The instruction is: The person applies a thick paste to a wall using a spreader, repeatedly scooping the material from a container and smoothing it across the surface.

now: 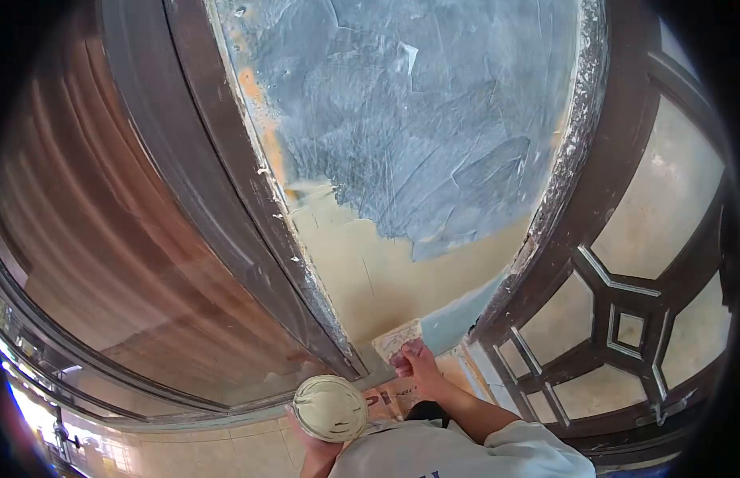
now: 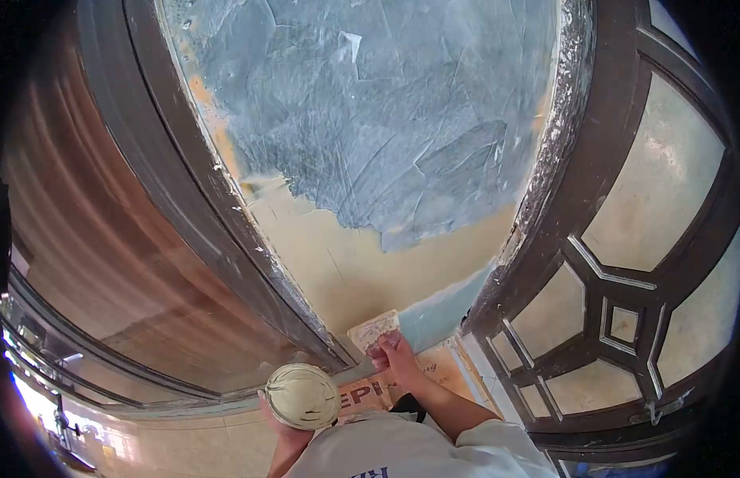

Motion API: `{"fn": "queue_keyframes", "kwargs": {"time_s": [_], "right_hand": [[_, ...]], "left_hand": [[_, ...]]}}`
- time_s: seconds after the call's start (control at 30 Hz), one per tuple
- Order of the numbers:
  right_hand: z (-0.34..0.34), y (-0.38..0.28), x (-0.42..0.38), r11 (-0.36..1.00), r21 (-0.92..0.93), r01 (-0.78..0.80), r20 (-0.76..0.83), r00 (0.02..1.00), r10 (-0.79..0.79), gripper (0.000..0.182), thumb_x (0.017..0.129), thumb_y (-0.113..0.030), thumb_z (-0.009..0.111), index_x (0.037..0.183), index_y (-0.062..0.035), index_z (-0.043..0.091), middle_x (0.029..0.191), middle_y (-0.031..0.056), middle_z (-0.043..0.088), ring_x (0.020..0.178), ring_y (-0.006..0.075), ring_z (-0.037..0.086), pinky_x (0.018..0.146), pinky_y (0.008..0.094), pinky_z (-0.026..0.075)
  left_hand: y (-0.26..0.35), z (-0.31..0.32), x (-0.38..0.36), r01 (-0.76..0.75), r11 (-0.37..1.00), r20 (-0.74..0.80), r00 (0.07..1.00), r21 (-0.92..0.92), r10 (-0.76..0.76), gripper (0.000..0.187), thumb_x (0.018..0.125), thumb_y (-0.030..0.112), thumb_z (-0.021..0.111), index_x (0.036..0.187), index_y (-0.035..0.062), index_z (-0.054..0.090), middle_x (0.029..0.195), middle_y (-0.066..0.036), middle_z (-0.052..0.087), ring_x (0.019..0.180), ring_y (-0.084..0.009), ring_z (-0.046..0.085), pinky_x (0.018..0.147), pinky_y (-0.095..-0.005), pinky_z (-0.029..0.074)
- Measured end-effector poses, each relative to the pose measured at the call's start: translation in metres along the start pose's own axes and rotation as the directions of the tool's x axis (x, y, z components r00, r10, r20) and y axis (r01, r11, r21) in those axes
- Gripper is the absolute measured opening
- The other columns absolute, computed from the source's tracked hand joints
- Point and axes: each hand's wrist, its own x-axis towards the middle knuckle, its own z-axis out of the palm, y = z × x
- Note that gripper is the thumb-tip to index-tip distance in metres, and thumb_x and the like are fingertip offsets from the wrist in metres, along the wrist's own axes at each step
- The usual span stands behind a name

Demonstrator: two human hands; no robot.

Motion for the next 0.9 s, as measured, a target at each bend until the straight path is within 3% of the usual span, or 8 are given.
{"fn": "queue_keyframes", "kwargs": {"time_s": [0.27, 0.33, 0.47, 0.53, 0.67, 0.73, 0.83, 0.9], "right_hand": [[0.022, -0.112, 0.007, 0.966, 0.164, 0.2, 0.067, 0.975, -0.214, 0.019, 0.101, -0.022, 0.061, 0.115, -0.0106, 0.056, 0.092, 0.0049, 0.07, 0.059, 0.0117, 0.062, 0.049, 0.027, 0.051], [0.03, -0.128, 0.012, 0.954, 0.193, 0.227, 0.06, 0.968, -0.243, 0.017, 0.101, -0.021, 0.061, 0.114, -0.0115, 0.058, 0.091, 0.0032, 0.07, 0.06, 0.0103, 0.062, 0.05, 0.0257, 0.05], [0.034, -0.138, 0.024, 0.949, 0.172, 0.265, 0.024, 0.962, -0.273, 0.017, 0.1, -0.021, 0.062, 0.112, -0.0088, 0.057, 0.087, 0.0049, 0.07, 0.058, 0.0115, 0.062, 0.05, 0.0261, 0.05], [0.033, -0.139, 0.028, 0.957, 0.162, 0.242, 0.018, 0.969, -0.248, 0.018, 0.1, -0.021, 0.062, 0.111, -0.0078, 0.057, 0.086, 0.0054, 0.069, 0.058, 0.012, 0.063, 0.05, 0.0262, 0.051], [0.036, -0.139, 0.037, 0.966, 0.125, 0.228, 0.061, 0.97, -0.237, 0.016, 0.101, -0.019, 0.058, 0.111, -0.0066, 0.055, 0.088, 0.0086, 0.069, 0.057, 0.0144, 0.062, 0.048, 0.0293, 0.052], [0.032, -0.135, 0.042, 0.968, 0.123, 0.218, 0.069, 0.971, -0.228, 0.016, 0.101, -0.019, 0.059, 0.11, -0.0063, 0.055, 0.087, 0.009, 0.069, 0.057, 0.0149, 0.062, 0.048, 0.0298, 0.052], [0.028, -0.126, 0.04, 0.974, 0.074, 0.214, 0.058, 0.974, -0.219, 0.018, 0.101, -0.02, 0.059, 0.109, -0.0058, 0.053, 0.085, 0.009, 0.068, 0.056, 0.0158, 0.062, 0.048, 0.0306, 0.052], [0.03, -0.124, 0.033, 0.976, 0.066, 0.205, 0.043, 0.977, -0.208, 0.02, 0.1, -0.022, 0.06, 0.109, -0.0058, 0.052, 0.085, 0.0093, 0.068, 0.056, 0.0163, 0.063, 0.049, 0.0307, 0.053]], "left_hand": [[-0.019, 0.003, 0.023, 0.017, 0.995, 0.02, 1.0, 0.102, -0.02, 0.083, 0.097, 0.072, 0.018, 0.145, 0.012, 0.047, 0.143, -0.011, 0.053, 0.13, -0.0332, 0.051, 0.109, -0.0523, 0.04], [-0.025, 0.004, 0.027, 0.081, 0.997, -0.078, 0.994, 0.006, -0.08, 0.084, 0.095, 0.074, 0.019, 0.144, 0.0115, 0.048, 0.142, -0.012, 0.054, 0.13, -0.0333, 0.051, 0.109, -0.0521, 0.04], [-0.032, 0.026, 0.03, 0.179, 0.98, -0.071, 0.98, -0.09, -0.186, 0.087, 0.093, 0.077, 0.02, 0.144, 0.0119, 0.048, 0.142, -0.013, 0.054, 0.13, -0.0343, 0.051, 0.109, -0.0535, 0.041], [-0.033, 0.047, 0.029, 0.154, 0.988, 0.199, 0.969, -0.007, -0.149, 0.076, 0.099, 0.068, 0.021, 0.144, 0.0137, 0.048, 0.143, -0.011, 0.053, 0.129, -0.0325, 0.051, 0.109, -0.0527, 0.041], [-0.037, 0.061, 0.022, 0.167, 0.985, 0.138, 0.977, -0.031, -0.162, 0.076, 0.099, 0.067, 0.02, 0.143, 0.0119, 0.047, 0.142, -0.011, 0.053, 0.129, -0.0315, 0.052, 0.109, -0.0517, 0.041], [-0.041, 0.063, 0.019, -0.057, 0.972, 0.233, 0.972, 0.229, 0.002, 0.077, 0.1, 0.067, 0.018, 0.144, 0.0097, 0.046, 0.142, -0.011, 0.053, 0.128, -0.0303, 0.052, 0.109, -0.0505, 0.042], [-0.046, 0.043, 0.024, 0.039, 0.985, 0.036, 0.998, 0.169, -0.045, 0.077, 0.102, 0.065, 0.015, 0.144, 0.0081, 0.044, 0.141, -0.011, 0.053, 0.127, -0.0291, 0.053, 0.109, -0.0492, 0.042], [-0.047, 0.04, 0.024, 0.053, 0.996, 0.012, 0.998, 0.077, -0.054, 0.076, 0.102, 0.064, 0.014, 0.145, 0.0083, 0.043, 0.141, -0.011, 0.053, 0.127, -0.0289, 0.053, 0.11, -0.0487, 0.041]]}}
